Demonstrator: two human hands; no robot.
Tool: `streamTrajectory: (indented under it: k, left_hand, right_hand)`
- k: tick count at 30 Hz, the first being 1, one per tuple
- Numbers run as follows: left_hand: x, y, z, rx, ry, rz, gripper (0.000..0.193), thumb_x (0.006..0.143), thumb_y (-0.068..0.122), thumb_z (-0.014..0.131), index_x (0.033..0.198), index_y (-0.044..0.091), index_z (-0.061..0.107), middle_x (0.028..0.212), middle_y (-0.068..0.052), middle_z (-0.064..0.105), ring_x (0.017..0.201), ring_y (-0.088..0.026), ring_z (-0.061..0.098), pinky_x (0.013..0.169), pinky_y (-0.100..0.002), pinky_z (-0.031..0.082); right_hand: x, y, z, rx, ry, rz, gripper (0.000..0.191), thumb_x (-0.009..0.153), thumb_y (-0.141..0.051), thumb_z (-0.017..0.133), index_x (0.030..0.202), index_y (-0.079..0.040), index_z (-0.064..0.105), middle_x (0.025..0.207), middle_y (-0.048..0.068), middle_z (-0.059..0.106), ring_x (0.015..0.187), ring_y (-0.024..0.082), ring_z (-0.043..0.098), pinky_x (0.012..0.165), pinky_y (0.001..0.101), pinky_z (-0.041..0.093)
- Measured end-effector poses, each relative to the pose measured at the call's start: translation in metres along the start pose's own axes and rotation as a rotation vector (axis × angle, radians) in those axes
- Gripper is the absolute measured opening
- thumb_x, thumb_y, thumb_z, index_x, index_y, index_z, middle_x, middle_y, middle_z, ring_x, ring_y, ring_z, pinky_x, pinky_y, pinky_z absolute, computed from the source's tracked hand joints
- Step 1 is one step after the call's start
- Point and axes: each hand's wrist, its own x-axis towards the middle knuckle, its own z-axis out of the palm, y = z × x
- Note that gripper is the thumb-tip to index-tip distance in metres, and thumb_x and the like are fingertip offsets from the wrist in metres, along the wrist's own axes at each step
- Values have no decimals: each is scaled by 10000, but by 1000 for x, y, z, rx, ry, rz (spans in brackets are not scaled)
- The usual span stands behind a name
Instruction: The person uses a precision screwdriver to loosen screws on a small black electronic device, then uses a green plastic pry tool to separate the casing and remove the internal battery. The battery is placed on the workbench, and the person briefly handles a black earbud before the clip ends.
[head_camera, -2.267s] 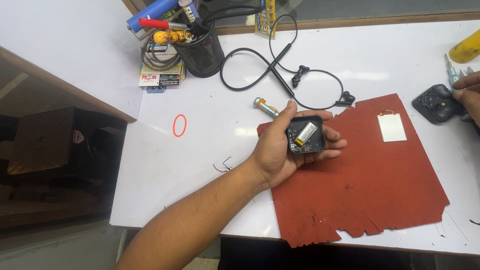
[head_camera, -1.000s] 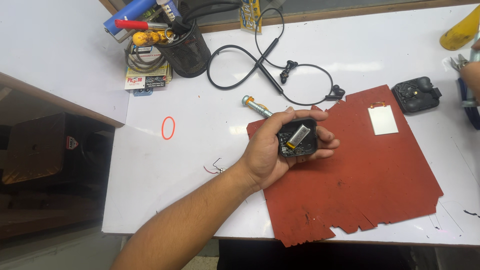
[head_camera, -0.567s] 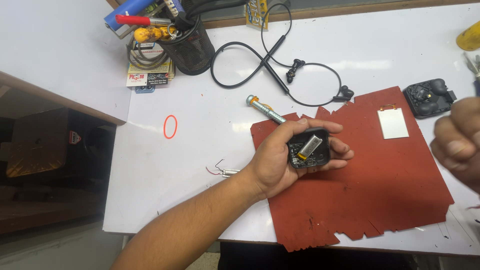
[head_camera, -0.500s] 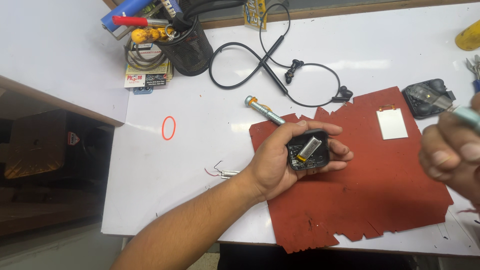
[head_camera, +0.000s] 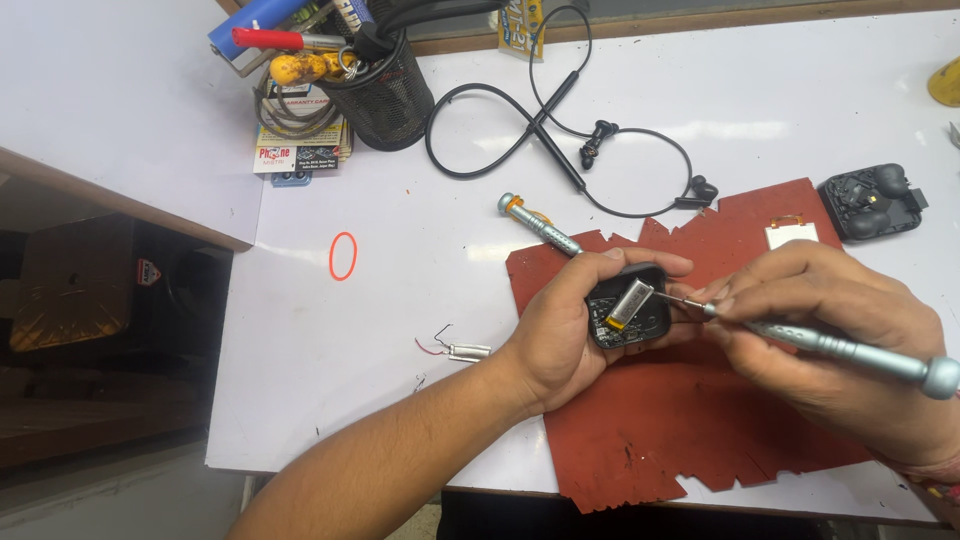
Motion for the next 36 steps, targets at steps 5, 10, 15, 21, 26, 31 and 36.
streamTrajectory:
  k: [5,10,15,21,26,31,36]
  left_hand:
    - [1,-1,2,-6,-1,14,500,1115,317,310,1345,-40,573,1254,-208,638,1223,-290,619,1087,-473,535]
    - [1,-4,1,11,-9,33,490,1114,307,305,1344,-35,571,1275,-200,629,1244,-278,613,1090,-462,541]
    - [2,-8,2,95,8,104,494,1143,322,286,1360,-23,564,1254,-187,637,1170,-248,628,1014,-404,539]
    - [-5,-9,5,409,26,192,555,1115,357,265,1383,-31,557,1231,-180,656,1119,-210,662,1046,-364,555]
    - [-3,-6,6,341,-12,189,566,1104,339,260,1397,-48,551,1274,-198,663,1170,-223,661,1071,-376,556]
    - [-5,-3,9,346,-1,192,578,1103,338,246,1401,-51,552,1320,-203,656,1218,-233,648,1095,-374,544]
    - [-5,-1,11,327,31,156,577,1082,331,230,1393,-44,538,1367,-182,640,1243,-220,645,1095,-381,542]
  right_hand:
    - [3,6,2,-27,33,-52,183,796,-53,792,943,-73,685,1025,80,741,920,159,782,772,238,652]
    - [8,2,2,-62,4,-73,180,784,-46,786,928,-73,681,1005,77,748,929,160,789,778,253,666]
    - [9,-8,4,-131,14,-182,195,780,-58,807,945,-67,703,1024,83,738,955,171,773,813,249,637]
    - [6,-16,12,-291,39,-428,142,821,-17,792,939,-44,718,1033,123,716,957,204,746,849,274,623]
    - [6,-13,11,-196,11,-330,170,787,-36,783,949,-71,745,1026,106,722,983,202,744,911,312,619]
    - [7,-10,11,-42,53,-198,179,796,-31,791,954,-72,719,1045,84,732,984,167,755,871,263,623]
    - [5,-12,14,-214,44,-361,176,806,-15,807,952,-59,718,1028,120,728,951,182,750,846,264,626]
